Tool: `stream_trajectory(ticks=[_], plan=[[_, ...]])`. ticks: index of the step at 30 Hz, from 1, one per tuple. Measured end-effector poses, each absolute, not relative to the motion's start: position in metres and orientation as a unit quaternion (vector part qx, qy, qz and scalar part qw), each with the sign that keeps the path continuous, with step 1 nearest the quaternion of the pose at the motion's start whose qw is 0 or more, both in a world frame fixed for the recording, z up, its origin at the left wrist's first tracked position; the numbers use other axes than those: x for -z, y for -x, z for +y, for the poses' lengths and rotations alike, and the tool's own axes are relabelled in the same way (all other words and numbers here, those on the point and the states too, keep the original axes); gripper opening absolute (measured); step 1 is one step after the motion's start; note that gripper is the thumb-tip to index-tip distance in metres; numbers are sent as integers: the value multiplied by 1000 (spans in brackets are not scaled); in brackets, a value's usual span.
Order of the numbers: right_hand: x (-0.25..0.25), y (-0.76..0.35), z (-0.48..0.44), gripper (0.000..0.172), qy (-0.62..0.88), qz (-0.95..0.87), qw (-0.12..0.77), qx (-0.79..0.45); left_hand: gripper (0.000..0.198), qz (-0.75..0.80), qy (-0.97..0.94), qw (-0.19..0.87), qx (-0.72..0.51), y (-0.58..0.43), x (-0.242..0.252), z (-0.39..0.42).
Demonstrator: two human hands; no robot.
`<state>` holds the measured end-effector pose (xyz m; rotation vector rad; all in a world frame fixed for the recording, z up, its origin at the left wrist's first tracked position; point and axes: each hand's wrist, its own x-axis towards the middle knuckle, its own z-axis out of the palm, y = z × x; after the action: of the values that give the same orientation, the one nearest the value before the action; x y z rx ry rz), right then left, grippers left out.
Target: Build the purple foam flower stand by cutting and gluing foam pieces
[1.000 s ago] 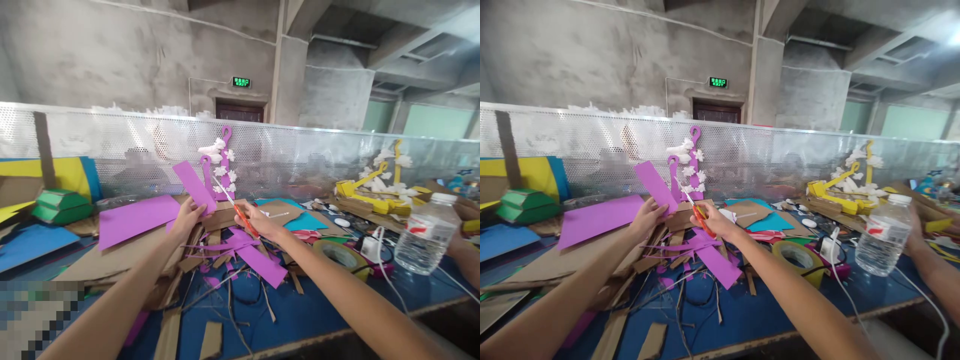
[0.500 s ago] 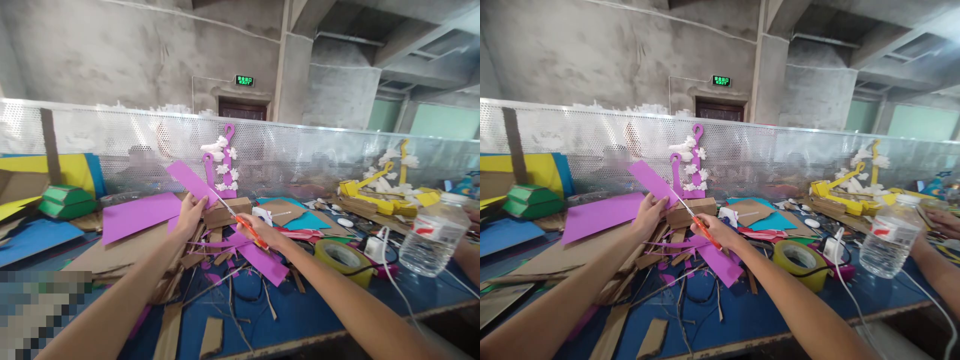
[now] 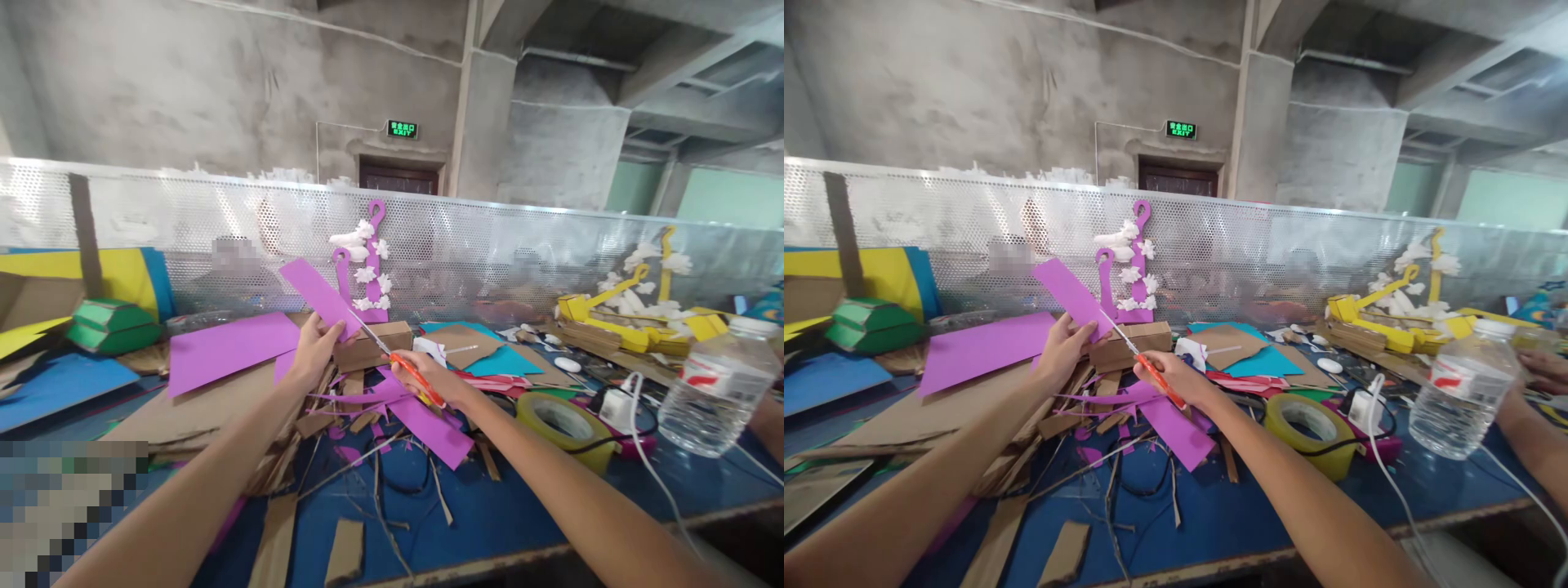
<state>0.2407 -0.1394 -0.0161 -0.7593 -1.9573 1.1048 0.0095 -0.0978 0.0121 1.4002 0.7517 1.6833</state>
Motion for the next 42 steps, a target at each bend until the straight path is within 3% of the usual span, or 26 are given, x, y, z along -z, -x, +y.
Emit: stream_trajectory(ticks=[17, 33, 42], plan=[[20, -240, -139, 58, 312, -749, 381, -443, 45, 309, -579, 389, -647, -10, -11, -101], [27, -233, -135, 53, 332, -767, 408, -368, 37, 319, -596, 373, -635, -4, -5, -93], [32, -234, -132, 56, 331, -762, 394, -393, 37, 304, -618, 395, -608, -8, -4, -96]])
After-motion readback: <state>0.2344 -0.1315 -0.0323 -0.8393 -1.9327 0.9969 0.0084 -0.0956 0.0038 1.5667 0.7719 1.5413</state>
